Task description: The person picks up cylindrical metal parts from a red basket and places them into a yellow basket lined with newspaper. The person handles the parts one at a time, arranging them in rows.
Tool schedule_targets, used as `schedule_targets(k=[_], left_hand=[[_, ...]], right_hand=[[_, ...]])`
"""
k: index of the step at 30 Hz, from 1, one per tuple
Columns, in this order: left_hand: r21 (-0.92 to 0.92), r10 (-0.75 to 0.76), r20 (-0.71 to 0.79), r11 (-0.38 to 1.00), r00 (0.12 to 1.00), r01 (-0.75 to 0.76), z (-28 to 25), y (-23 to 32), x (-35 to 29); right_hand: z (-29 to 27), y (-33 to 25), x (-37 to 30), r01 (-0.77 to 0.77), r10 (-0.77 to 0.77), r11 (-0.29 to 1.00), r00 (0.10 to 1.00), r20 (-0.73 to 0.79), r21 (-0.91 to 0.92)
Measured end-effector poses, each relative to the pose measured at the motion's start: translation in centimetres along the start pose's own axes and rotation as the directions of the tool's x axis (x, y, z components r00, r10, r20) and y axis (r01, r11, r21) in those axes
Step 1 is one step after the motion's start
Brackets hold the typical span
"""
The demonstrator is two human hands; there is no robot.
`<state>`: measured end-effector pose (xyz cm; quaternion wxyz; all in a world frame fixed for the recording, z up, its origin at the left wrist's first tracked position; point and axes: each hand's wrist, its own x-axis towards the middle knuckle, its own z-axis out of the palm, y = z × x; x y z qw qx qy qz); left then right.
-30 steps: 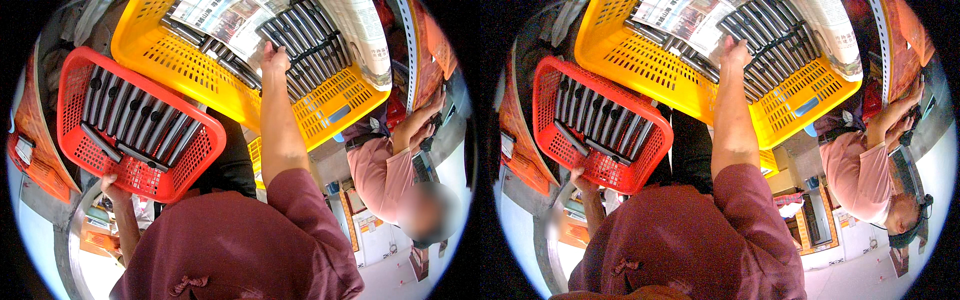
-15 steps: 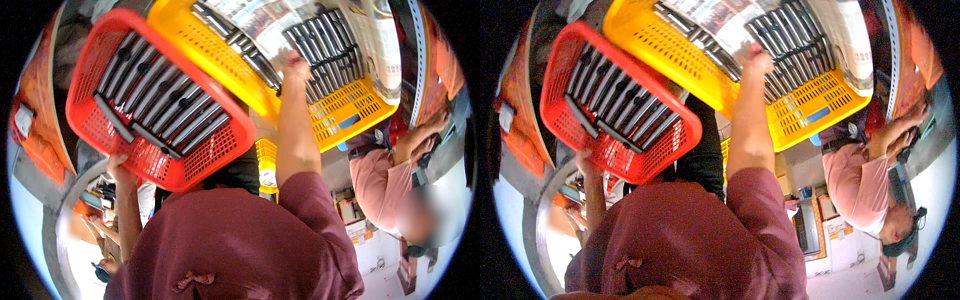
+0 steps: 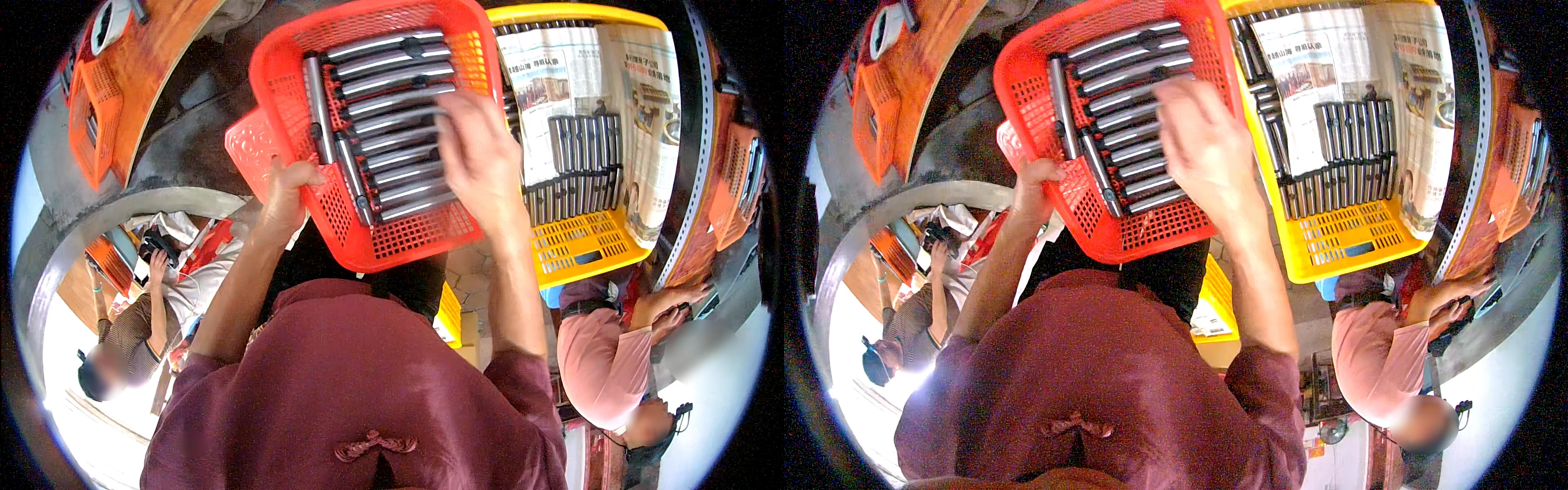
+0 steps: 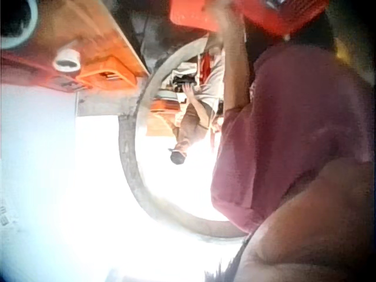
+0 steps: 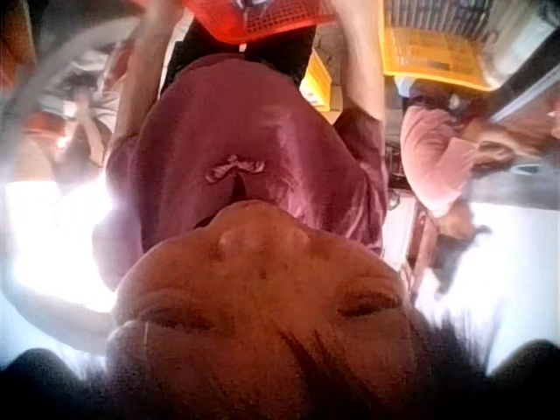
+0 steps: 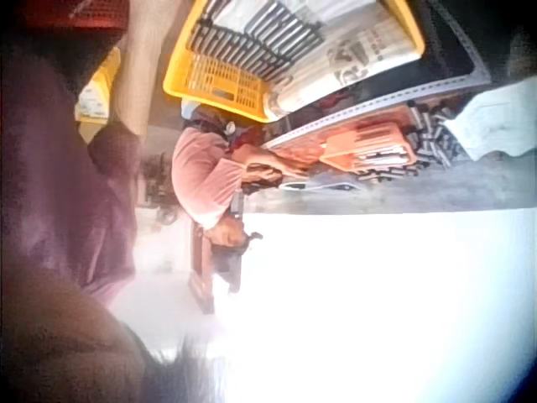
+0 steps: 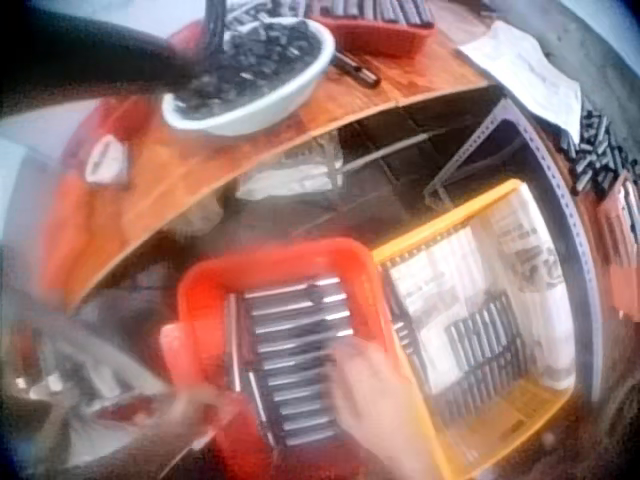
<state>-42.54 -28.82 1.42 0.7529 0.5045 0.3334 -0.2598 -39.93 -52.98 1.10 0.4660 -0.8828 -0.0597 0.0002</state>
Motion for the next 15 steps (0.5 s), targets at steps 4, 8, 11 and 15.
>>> schedule_targets(k=[4,8,11,15], left_hand=[[0.173,-0.002,-0.015,0.985,1.000,0.005,-2.5,0.1,-0.9],[0.232,-0.007,0.016,0.973,1.000,0.003,-3.6,0.6,-1.7],[0.183,-0.008,0.020,0.983,1.000,0.004,-3.7,0.9,-2.5],[0.150,0.016,0.064,0.988,0.998,-0.025,-4.3,0.1,-2.8]], right_hand=[[4.1,-0.2,4.9,0.208,-0.140,0.911,0.968,0.206,-0.355],[5.3,-0.8,6.5,0.267,-0.023,0.822,0.898,0.440,-0.502],[5.3,-2.3,6.0,0.242,0.070,0.812,0.863,0.501,-0.531],[6.4,-2.4,4.4,0.259,-0.012,0.806,0.906,0.422,-0.533]])
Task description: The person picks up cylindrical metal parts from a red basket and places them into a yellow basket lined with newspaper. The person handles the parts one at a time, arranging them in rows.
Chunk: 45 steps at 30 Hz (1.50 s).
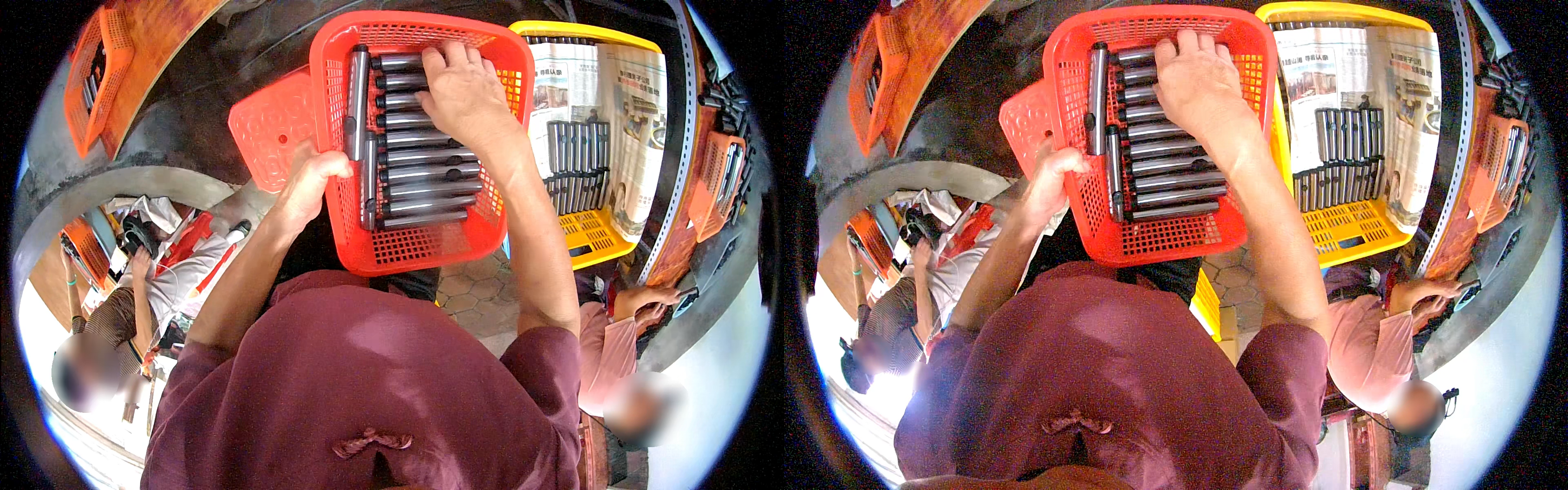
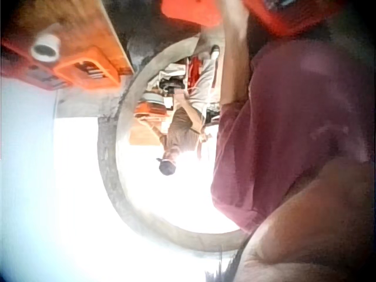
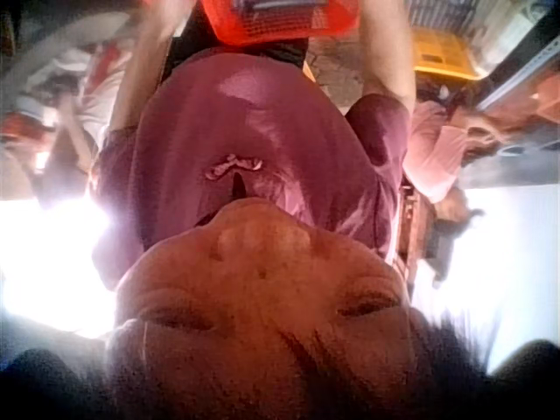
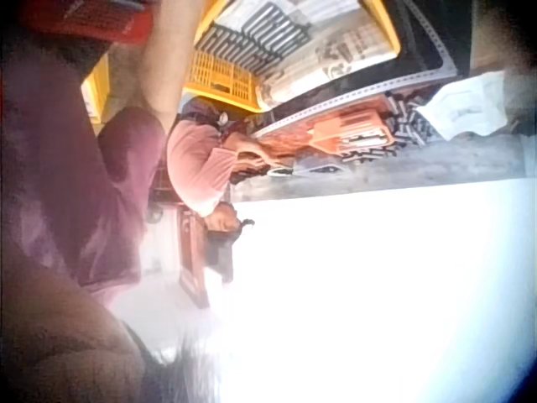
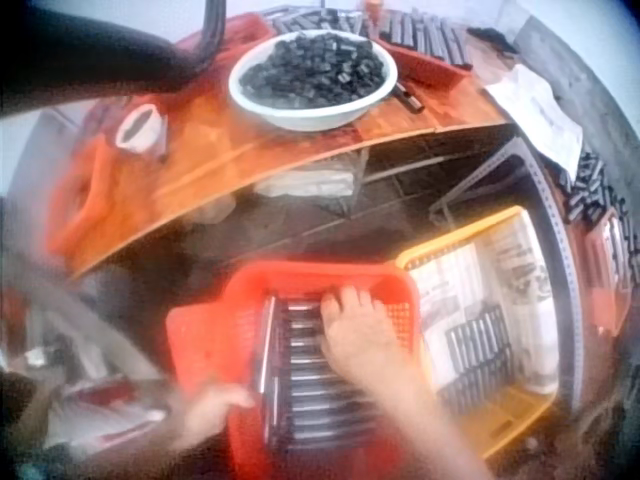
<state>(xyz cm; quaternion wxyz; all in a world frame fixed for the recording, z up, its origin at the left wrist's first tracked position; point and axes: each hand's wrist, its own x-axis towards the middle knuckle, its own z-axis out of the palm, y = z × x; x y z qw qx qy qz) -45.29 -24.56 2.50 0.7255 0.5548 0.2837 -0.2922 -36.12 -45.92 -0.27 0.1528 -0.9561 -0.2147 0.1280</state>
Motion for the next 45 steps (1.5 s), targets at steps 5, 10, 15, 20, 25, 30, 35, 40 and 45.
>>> schedule_targets(k=[5,10,15,20,25,30,35,40,45], left_hand=[[0.014,-0.042,0.021,0.999,0.999,0.042,-0.5,-1.0,-0.1],[0.102,-0.043,0.039,0.994,0.998,0.039,0.2,-1.0,0.2],[0.086,-0.092,-0.055,0.992,0.994,0.096,-1.2,-2.2,1.2],[-0.082,-0.025,0.077,0.996,0.997,0.032,2.6,0.0,1.7],[-0.016,-0.056,0.020,0.998,0.998,0.057,0.8,0.0,2.6],[-0.001,-0.147,-0.078,0.989,0.986,0.148,0.4,0.3,2.8],[-0.018,-0.146,-0.206,0.989,0.967,0.146,-3.4,-0.3,3.2],[-0.028,-0.163,-0.106,0.987,0.981,0.161,1.0,0.2,3.6],[-0.044,-0.191,-0.081,0.981,0.978,0.188,0.4,0.5,3.6]], right_hand=[[0.5,0.5,-0.5,-0.013,0.013,1.000,1.000,0.022,-0.020],[-0.2,1.6,-2.1,0.016,-0.020,0.999,0.988,0.156,0.032],[-1.1,2.0,-4.6,0.097,-0.064,0.969,0.987,-0.150,0.226],[-6.0,5.1,-11.0,-0.069,0.593,0.654,0.664,-0.455,0.753],[3.9,16.6,-19.3,0.383,0.987,-0.138,-0.025,0.160,0.913],[21.4,22.9,-21.4,0.546,0.703,-0.493,-0.208,0.680,0.677],[26.3,26.0,-20.0,0.663,0.606,-0.526,-0.147,0.781,0.533],[24.9,24.8,-20.4,0.388,0.687,-0.609,-0.177,0.704,0.692],[24.7,24.8,-24.5,-0.762,0.998,0.034,0.057,0.015,0.647]])
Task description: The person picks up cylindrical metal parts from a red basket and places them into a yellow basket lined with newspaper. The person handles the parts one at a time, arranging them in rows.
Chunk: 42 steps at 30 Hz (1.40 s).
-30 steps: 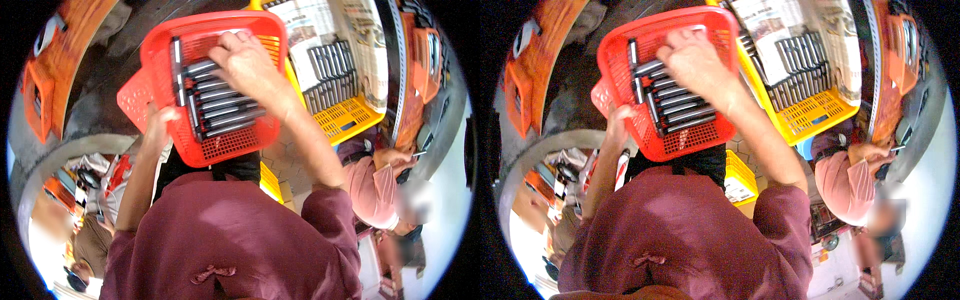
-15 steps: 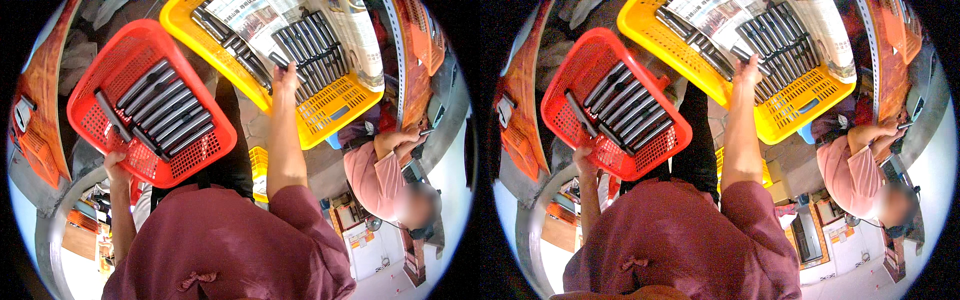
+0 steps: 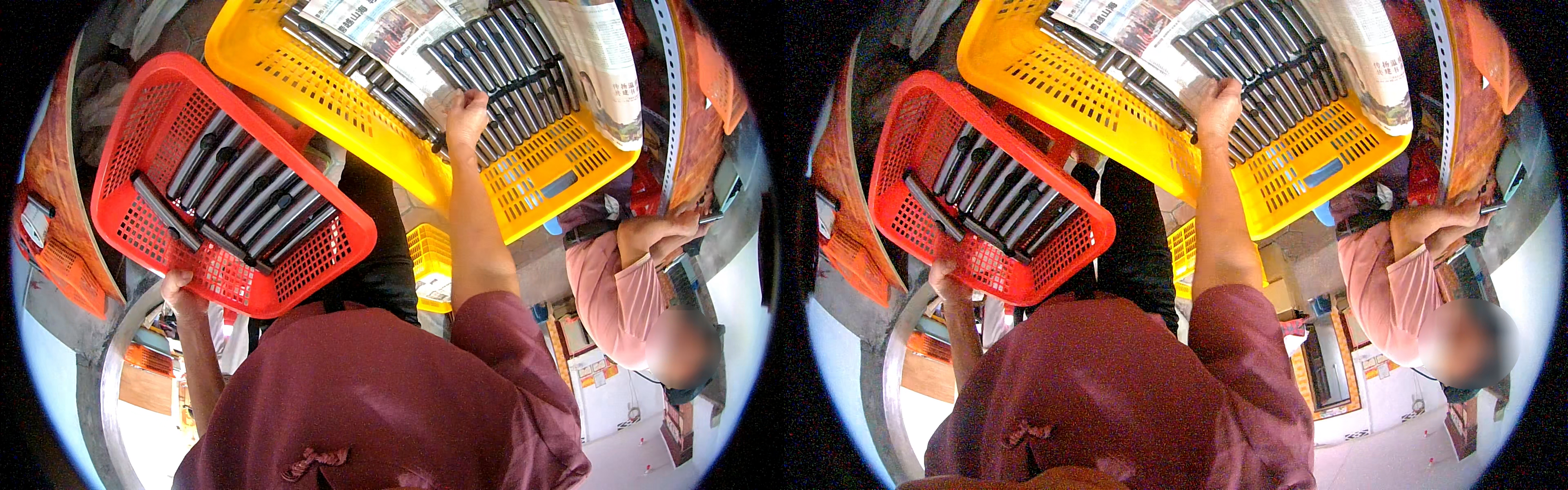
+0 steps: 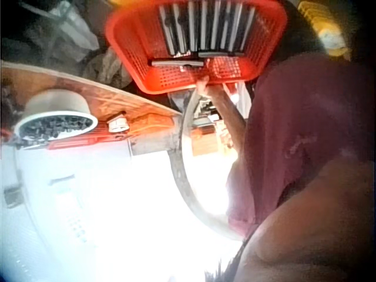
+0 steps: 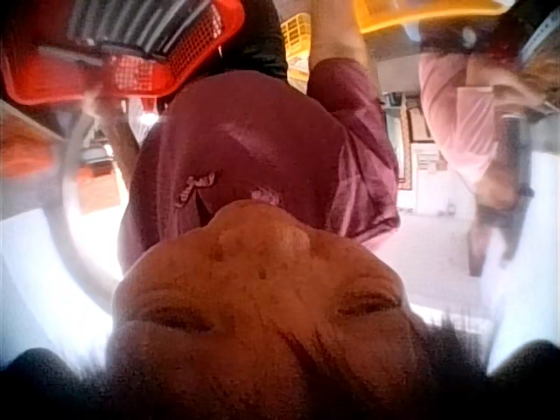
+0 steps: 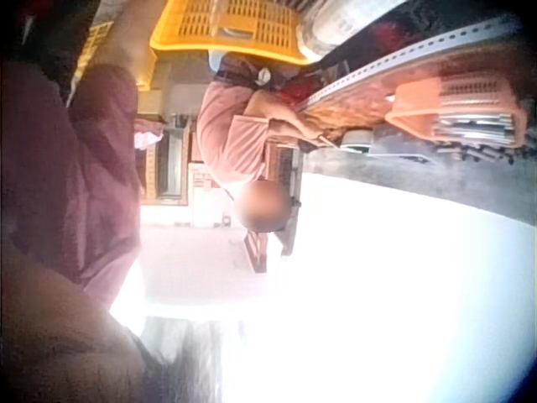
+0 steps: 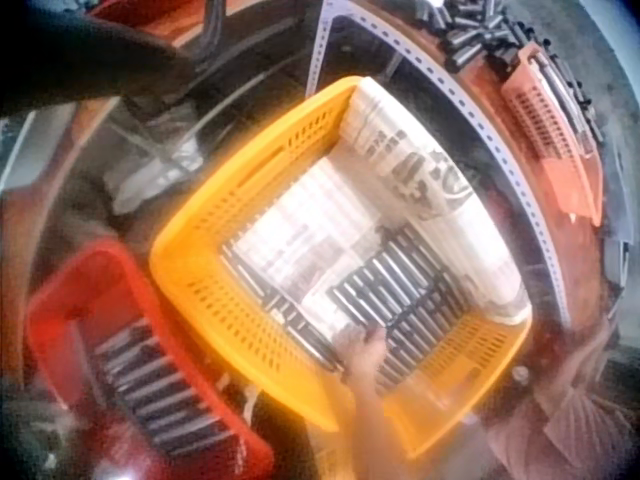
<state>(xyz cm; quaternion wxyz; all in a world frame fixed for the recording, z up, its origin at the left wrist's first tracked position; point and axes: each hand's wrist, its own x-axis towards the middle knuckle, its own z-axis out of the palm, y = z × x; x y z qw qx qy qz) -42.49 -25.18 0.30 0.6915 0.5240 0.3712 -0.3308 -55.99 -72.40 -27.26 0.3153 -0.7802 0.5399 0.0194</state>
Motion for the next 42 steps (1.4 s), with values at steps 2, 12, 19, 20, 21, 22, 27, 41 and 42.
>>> schedule_targets(k=[2,12,19,20,21,22,27,41,42], left_hand=[[0.026,0.007,0.012,1.000,1.000,-0.007,-0.5,-0.1,0.2],[0.090,0.014,-0.068,0.996,0.998,-0.008,0.0,-0.2,0.1],[0.085,0.016,-0.058,0.996,0.998,-0.011,-0.2,-0.3,0.2],[0.086,0.018,-0.055,0.996,0.998,-0.013,-0.3,-0.3,0.2],[0.083,0.018,-0.066,0.996,0.998,-0.013,-0.5,-0.3,0.1],[0.080,0.018,-0.076,0.997,0.997,-0.012,-0.6,-0.4,0.1],[0.056,0.011,-0.051,0.998,0.999,-0.008,-0.9,-0.3,0.2],[-0.085,0.115,0.105,0.991,0.988,-0.106,4.5,-0.7,0.8],[-0.066,0.115,0.083,0.992,0.990,-0.110,3.8,-0.9,1.1]], right_hand=[[-1.6,-1.2,0.4,0.307,-0.308,0.923,0.951,0.032,-0.231],[-2.0,-1.5,3.4,0.559,-0.419,0.670,0.828,0.373,-0.489],[-1.7,-1.5,3.5,0.551,-0.391,0.690,0.830,0.398,-0.470],[-1.5,-1.3,3.5,0.531,-0.369,0.698,0.842,0.395,-0.480],[-1.4,-1.0,3.5,0.511,-0.346,0.706,0.853,0.391,-0.490],[-1.4,-0.8,3.6,0.491,-0.323,0.713,0.864,0.387,-0.501],[-2.0,-0.8,3.7,0.519,-0.339,0.702,0.845,0.412,-0.487],[-10.5,-18.7,-9.3,0.715,-0.725,0.671,0.688,-0.030,0.197],[-10.6,-21.6,-11.5,0.804,-0.834,0.538,0.551,0.022,0.252]])
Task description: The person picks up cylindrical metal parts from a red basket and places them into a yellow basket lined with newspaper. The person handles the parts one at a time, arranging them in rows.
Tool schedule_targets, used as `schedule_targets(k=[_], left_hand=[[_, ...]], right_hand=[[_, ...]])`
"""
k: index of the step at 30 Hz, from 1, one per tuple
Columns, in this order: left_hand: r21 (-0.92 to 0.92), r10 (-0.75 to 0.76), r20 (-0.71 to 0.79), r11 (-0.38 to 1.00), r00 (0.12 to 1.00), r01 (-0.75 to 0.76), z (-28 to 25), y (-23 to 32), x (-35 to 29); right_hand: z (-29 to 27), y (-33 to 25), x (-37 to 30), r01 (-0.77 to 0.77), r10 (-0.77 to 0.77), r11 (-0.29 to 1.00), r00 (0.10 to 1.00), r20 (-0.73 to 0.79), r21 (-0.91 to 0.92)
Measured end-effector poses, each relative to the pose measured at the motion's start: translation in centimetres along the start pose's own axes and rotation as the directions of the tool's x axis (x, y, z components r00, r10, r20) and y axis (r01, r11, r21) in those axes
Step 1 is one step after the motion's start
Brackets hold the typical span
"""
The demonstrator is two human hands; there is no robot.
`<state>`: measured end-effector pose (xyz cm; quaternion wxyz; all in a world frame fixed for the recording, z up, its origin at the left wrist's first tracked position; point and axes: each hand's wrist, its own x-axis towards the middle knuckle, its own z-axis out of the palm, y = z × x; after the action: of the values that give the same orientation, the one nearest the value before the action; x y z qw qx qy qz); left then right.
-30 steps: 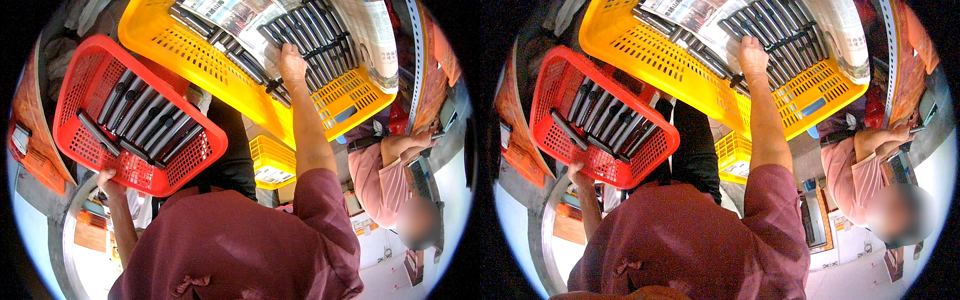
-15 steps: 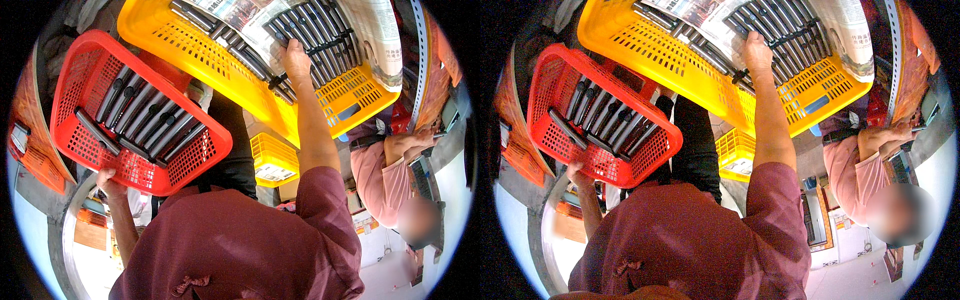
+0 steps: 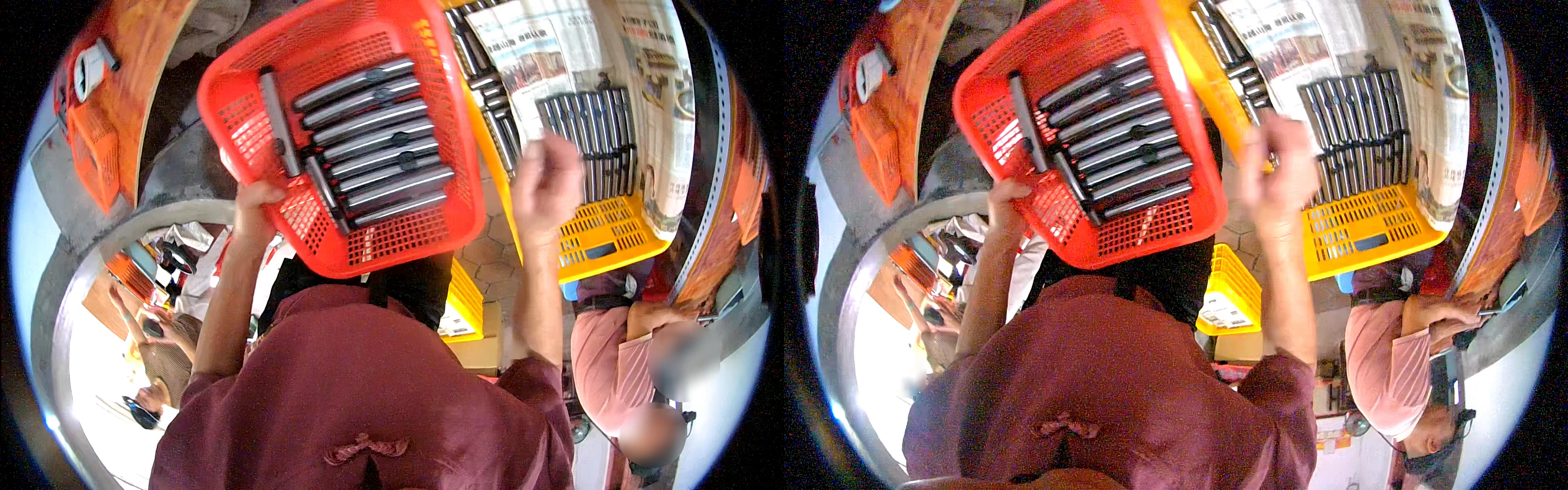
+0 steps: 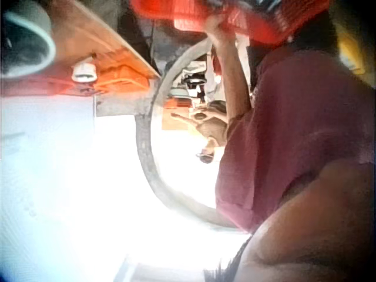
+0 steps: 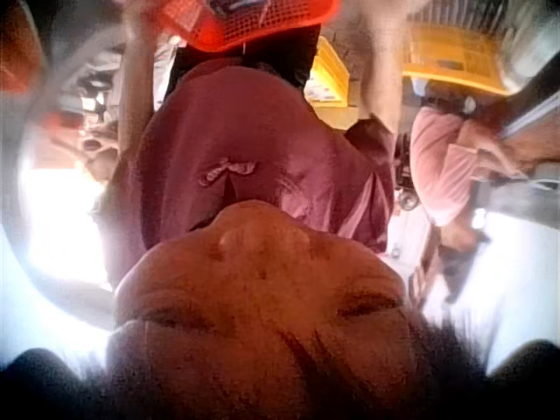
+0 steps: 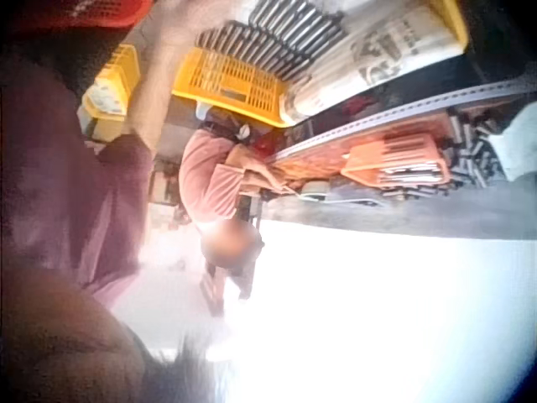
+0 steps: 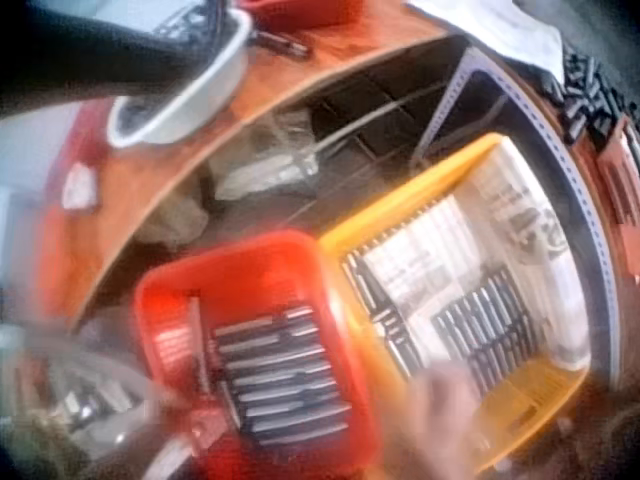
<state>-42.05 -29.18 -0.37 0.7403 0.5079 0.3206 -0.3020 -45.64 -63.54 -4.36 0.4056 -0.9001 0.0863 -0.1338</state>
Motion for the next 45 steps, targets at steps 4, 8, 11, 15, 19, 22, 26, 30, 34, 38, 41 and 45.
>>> schedule_targets(k=[4,8,11,15,19,22,26,30,34,38,41,45], left_hand=[[0.103,0.050,-0.018,0.994,0.999,-0.048,-0.5,0.5,-0.8],[0.178,0.069,-0.018,0.982,0.997,-0.065,0.2,1.7,-2.0],[0.185,0.047,-0.020,0.982,0.999,-0.043,-1.3,1.1,-1.8],[0.245,-0.017,-0.069,0.969,0.997,0.033,-2.0,0.9,-2.1],[0.168,0.014,-0.105,0.986,0.994,0.004,-2.0,-0.2,-1.7],[0.203,-0.028,-0.067,0.978,0.997,0.041,-1.4,0.0,-1.8],[0.204,-0.009,0.073,0.979,0.997,-0.006,0.4,0.7,-1.3],[0.249,-0.005,0.053,0.968,0.999,-0.009,0.9,1.1,-0.8],[0.230,-0.030,0.042,0.973,0.999,0.020,0.3,1.4,-0.6],[0.230,-0.014,-0.038,0.973,0.999,0.023,-1.8,1.2,-0.3],[0.214,-0.083,-0.088,0.972,0.993,0.100,-0.8,1.9,-0.5],[0.210,-0.079,-0.124,0.972,0.989,0.104,-1.0,2.0,-0.1]], right_hand=[[5.5,-8.6,3.7,0.298,-0.294,0.953,0.853,0.431,0.059],[10.4,-9.6,5.7,0.531,-0.308,0.836,0.663,0.683,-0.139],[11.1,-9.9,6.7,0.583,-0.285,0.796,0.598,0.749,-0.163],[9.3,-10.9,7.6,0.517,-0.178,0.843,0.530,0.829,-0.150],[8.8,-9.3,6.7,0.444,-0.198,0.891,0.558,0.806,-0.089],[8.3,-8.5,6.3,0.402,-0.185,0.913,0.549,0.815,-0.064],[7.2,-7.6,6.1,0.397,-0.171,0.915,0.534,0.828,-0.068],[3.2,-8.4,6.0,0.309,-0.196,0.951,0.685,0.702,-0.035],[-3.6,-8.3,4.9,-0.055,-0.023,0.968,0.952,0.306,0.243],[-6.8,-0.8,1.3,-0.465,0.652,0.632,0.752,-0.100,0.620],[-4.5,9.1,-3.7,-0.458,0.908,0.314,0.402,-0.122,0.831],[1.8,17.6,-7.5,-0.292,0.996,-0.079,0.013,0.087,0.953]])
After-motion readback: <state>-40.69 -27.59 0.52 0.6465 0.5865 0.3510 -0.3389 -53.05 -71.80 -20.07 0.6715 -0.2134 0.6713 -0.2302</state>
